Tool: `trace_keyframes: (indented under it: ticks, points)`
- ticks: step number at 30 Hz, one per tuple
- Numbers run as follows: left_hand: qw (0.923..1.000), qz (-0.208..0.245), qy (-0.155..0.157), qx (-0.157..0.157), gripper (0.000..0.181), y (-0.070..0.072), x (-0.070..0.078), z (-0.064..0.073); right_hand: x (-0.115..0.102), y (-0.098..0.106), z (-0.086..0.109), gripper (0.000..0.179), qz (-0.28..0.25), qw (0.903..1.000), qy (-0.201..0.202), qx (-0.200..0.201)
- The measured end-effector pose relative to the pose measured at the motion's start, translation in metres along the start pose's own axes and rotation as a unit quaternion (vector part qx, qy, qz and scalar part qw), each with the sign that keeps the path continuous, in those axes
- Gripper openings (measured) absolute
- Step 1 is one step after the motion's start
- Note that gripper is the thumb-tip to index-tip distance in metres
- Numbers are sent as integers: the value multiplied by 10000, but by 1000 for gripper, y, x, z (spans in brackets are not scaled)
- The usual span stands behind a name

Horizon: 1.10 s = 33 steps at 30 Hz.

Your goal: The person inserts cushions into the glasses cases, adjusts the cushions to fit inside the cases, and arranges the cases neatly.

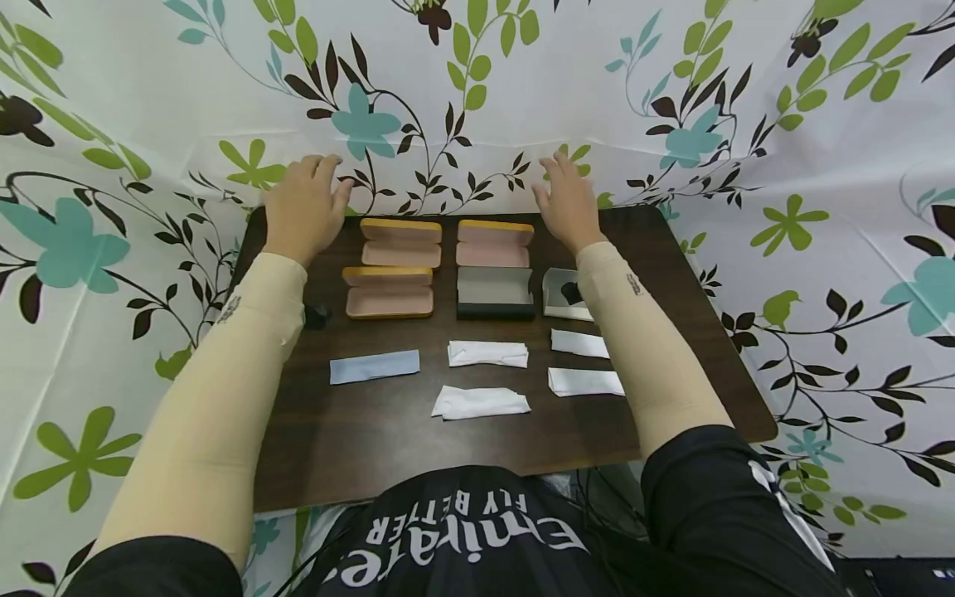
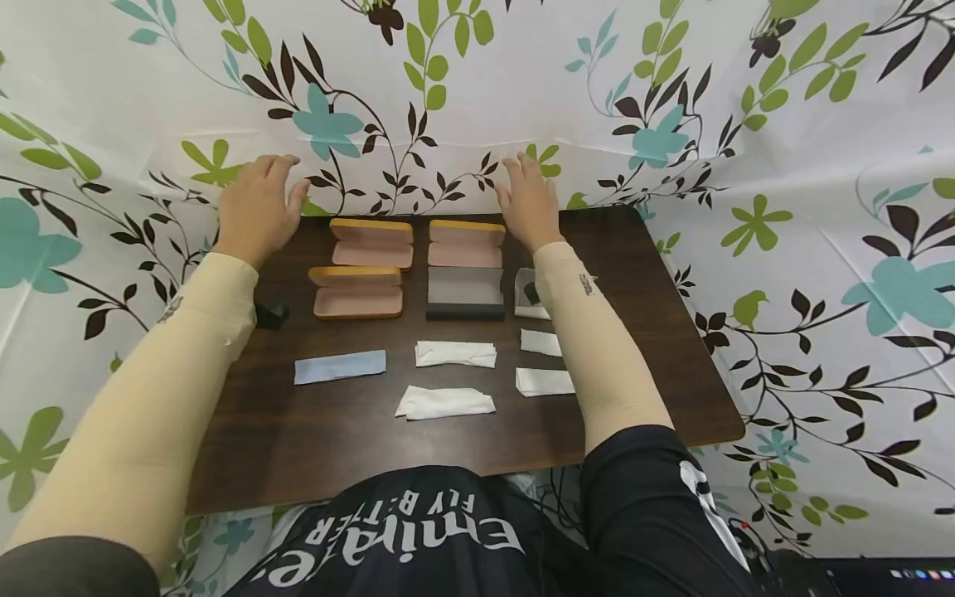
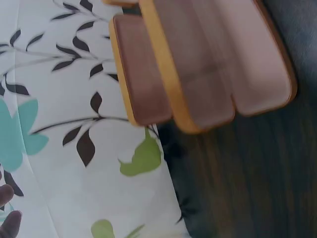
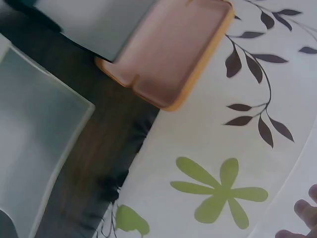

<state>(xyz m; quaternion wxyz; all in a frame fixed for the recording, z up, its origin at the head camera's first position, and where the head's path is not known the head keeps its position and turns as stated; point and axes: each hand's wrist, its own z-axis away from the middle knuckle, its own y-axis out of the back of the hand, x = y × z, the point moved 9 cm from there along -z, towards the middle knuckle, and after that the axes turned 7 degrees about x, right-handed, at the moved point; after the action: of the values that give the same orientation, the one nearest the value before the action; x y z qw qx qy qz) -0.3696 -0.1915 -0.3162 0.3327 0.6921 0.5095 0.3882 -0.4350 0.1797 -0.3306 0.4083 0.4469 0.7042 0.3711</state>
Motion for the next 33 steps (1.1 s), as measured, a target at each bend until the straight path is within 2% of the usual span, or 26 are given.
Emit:
trace_keyframes:
  ticks: [2, 5, 8, 10, 13, 17, 21, 25, 30, 33]
  points:
    - [9994, 67, -162, 287, 52, 0, 7, 7, -1, 0, 11, 52, -121, 9998, 100, 135]
    - [9972, 148, -424, 601, 49, -3, 14, 15, 1, -7, 26, 51, -190, 9995, 200, 134]
    - [9956, 151, -567, 730, 48, -9, 16, 20, 5, -14, 33, 52, -116, 9997, 205, 5]
    - [9962, 160, -556, 648, 44, -12, 16, 23, 8, -17, 36, 49, -111, 9998, 152, -46]
    - [9980, 237, -561, 164, 35, -25, 23, 34, 10, -21, 48, 39, -187, 9998, 57, -103]
    - [9937, 478, -817, -596, 25, -54, 48, 64, 9, -34, 81, 26, -429, 9984, 2, -365]
    - [9858, 856, -1148, -871, 18, -82, 81, 95, 8, -57, 123, 20, -665, 9944, -3, -826]
    - [9771, 1183, -1309, -1186, 14, -108, 109, 120, 10, -84, 162, 20, -837, 9879, -30, -1309]
    - [9670, 1250, -1136, -1908, 13, -141, 133, 147, 9, -117, 200, 27, -979, 9733, -200, -2066]
    - [9612, 1124, -1037, -2296, 20, -158, 142, 160, 7, -128, 213, 34, -927, 9684, -227, -2302]
